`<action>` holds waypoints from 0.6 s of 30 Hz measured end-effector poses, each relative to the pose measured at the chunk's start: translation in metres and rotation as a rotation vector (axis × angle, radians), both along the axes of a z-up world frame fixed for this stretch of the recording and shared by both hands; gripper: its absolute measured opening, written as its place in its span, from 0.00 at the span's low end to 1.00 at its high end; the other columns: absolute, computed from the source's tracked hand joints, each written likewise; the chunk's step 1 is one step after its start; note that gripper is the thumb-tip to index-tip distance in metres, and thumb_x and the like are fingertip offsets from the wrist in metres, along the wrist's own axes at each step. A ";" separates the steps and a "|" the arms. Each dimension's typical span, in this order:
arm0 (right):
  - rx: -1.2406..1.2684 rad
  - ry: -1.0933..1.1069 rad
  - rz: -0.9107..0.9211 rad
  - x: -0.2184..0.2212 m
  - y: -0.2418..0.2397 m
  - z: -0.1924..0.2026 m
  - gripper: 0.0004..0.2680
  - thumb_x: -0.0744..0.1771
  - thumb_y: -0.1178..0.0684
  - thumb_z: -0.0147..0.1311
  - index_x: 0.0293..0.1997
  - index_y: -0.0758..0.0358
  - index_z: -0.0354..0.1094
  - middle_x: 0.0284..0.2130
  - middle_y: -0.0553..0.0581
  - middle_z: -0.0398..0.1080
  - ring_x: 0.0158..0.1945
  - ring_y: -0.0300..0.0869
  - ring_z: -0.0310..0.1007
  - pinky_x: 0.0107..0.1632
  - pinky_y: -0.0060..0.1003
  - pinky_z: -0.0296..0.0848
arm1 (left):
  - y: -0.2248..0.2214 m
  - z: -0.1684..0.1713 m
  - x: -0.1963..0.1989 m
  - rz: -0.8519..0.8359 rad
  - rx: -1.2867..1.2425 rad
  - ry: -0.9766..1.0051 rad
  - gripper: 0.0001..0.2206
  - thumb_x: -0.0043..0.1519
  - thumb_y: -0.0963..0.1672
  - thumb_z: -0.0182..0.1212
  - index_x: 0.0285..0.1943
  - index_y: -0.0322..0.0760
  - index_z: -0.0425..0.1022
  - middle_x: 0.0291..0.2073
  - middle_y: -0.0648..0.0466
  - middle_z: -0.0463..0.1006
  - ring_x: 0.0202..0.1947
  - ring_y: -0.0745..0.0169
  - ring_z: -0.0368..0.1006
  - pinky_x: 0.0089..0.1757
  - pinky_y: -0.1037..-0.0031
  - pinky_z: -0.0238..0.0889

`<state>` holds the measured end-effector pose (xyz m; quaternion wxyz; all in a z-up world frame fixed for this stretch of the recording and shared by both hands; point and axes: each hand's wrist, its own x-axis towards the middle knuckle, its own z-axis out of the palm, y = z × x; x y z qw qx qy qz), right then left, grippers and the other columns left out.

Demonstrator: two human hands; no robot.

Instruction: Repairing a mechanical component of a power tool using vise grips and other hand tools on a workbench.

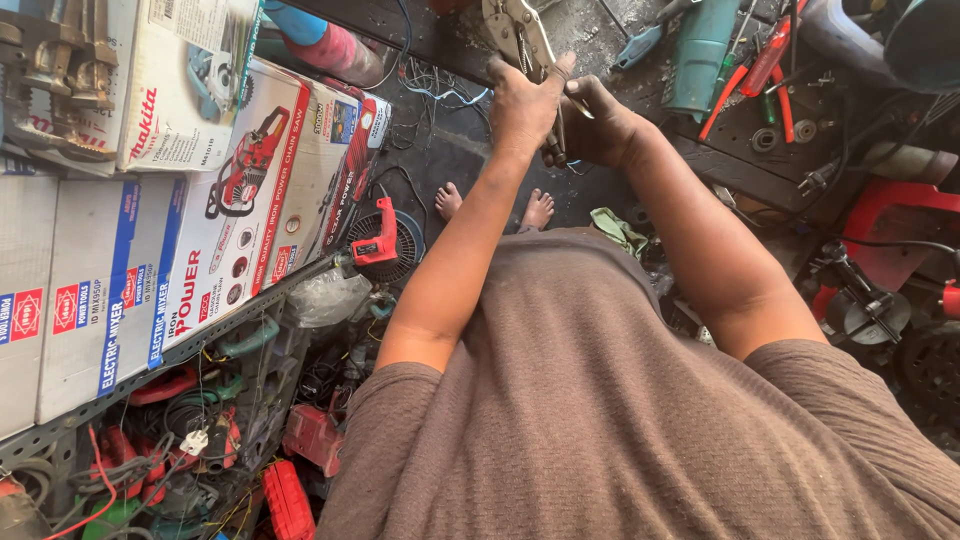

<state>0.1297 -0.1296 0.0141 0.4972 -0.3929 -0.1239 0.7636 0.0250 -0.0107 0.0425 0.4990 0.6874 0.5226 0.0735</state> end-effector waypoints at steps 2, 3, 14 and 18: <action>-0.001 0.005 -0.005 0.000 0.000 0.001 0.30 0.63 0.25 0.48 0.57 0.64 0.69 0.39 0.59 0.74 0.37 0.48 0.73 0.45 0.43 0.71 | 0.000 -0.002 0.000 0.001 0.001 -0.011 0.53 0.50 0.63 0.65 0.69 0.18 0.49 0.53 0.30 0.76 0.54 0.36 0.76 0.55 0.59 0.67; -0.002 0.009 -0.011 0.000 0.000 0.001 0.29 0.64 0.25 0.48 0.55 0.64 0.69 0.37 0.59 0.74 0.37 0.49 0.73 0.45 0.44 0.71 | 0.000 -0.002 0.000 0.001 0.003 -0.022 0.53 0.50 0.63 0.65 0.68 0.18 0.49 0.53 0.30 0.76 0.54 0.36 0.76 0.55 0.59 0.67; -0.032 0.066 -0.038 0.001 0.005 -0.004 0.24 0.66 0.32 0.44 0.53 0.66 0.70 0.39 0.62 0.74 0.39 0.51 0.73 0.49 0.51 0.71 | 0.006 -0.007 0.000 -0.042 0.002 -0.025 0.49 0.51 0.62 0.66 0.65 0.19 0.52 0.50 0.30 0.77 0.51 0.38 0.79 0.53 0.60 0.70; -0.244 0.035 -0.010 0.003 0.019 0.038 0.23 0.67 0.33 0.43 0.51 0.66 0.71 0.40 0.64 0.74 0.42 0.55 0.74 0.52 0.64 0.72 | 0.009 -0.006 -0.001 -0.049 0.005 -0.018 0.47 0.51 0.62 0.65 0.63 0.20 0.54 0.48 0.31 0.79 0.49 0.39 0.80 0.51 0.60 0.71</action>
